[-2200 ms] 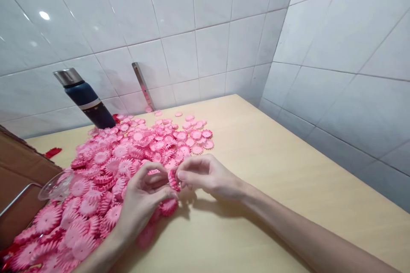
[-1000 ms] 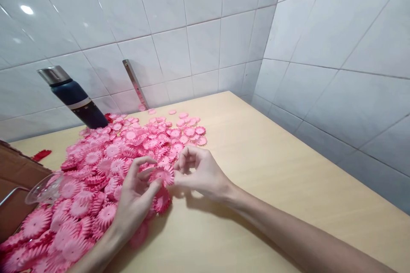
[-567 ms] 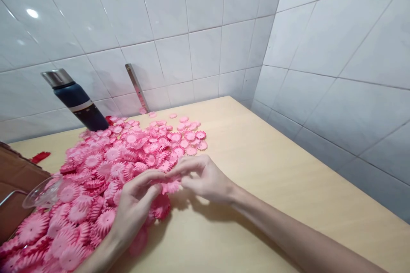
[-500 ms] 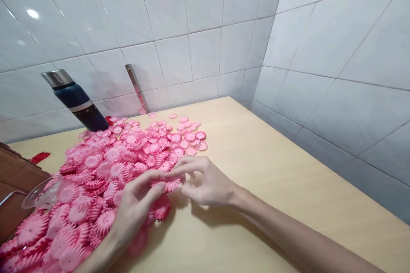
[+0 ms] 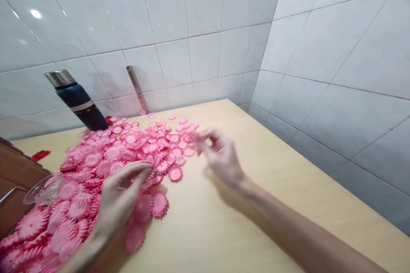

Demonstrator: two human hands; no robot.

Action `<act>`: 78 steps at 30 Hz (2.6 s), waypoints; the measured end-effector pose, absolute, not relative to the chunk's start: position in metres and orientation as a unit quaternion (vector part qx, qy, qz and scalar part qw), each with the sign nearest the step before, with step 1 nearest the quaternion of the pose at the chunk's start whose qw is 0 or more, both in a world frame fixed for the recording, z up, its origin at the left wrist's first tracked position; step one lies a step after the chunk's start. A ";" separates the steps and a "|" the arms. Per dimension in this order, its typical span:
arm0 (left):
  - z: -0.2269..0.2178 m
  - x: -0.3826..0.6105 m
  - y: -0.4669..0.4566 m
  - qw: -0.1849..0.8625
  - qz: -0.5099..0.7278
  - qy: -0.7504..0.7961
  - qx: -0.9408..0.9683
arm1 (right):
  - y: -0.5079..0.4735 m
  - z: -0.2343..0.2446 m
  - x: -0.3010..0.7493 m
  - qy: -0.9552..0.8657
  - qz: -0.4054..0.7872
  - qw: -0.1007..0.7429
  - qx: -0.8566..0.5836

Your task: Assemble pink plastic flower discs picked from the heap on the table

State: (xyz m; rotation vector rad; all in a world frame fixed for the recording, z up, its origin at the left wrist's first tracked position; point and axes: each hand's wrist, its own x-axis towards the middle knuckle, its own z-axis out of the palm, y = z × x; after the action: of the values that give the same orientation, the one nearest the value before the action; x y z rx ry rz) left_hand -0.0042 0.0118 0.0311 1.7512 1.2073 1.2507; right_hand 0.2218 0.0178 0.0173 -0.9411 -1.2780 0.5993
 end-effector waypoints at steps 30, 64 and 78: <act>0.046 0.032 0.052 0.404 0.243 0.329 0.818 | 0.014 -0.008 0.213 -0.597 0.417 0.547 -0.412; 0.094 -0.008 0.073 0.333 0.232 0.383 0.830 | 0.018 0.001 0.220 -0.573 0.385 0.594 -0.414; 0.059 0.007 0.076 0.400 0.266 0.340 0.808 | 0.020 -0.003 0.218 -0.517 0.367 0.589 -0.502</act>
State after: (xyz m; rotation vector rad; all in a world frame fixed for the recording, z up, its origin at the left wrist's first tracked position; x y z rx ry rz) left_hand 0.0071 0.0760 0.0588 2.0442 0.8604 0.6729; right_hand 0.2177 0.0205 -0.0028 -1.1684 -1.2043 0.8542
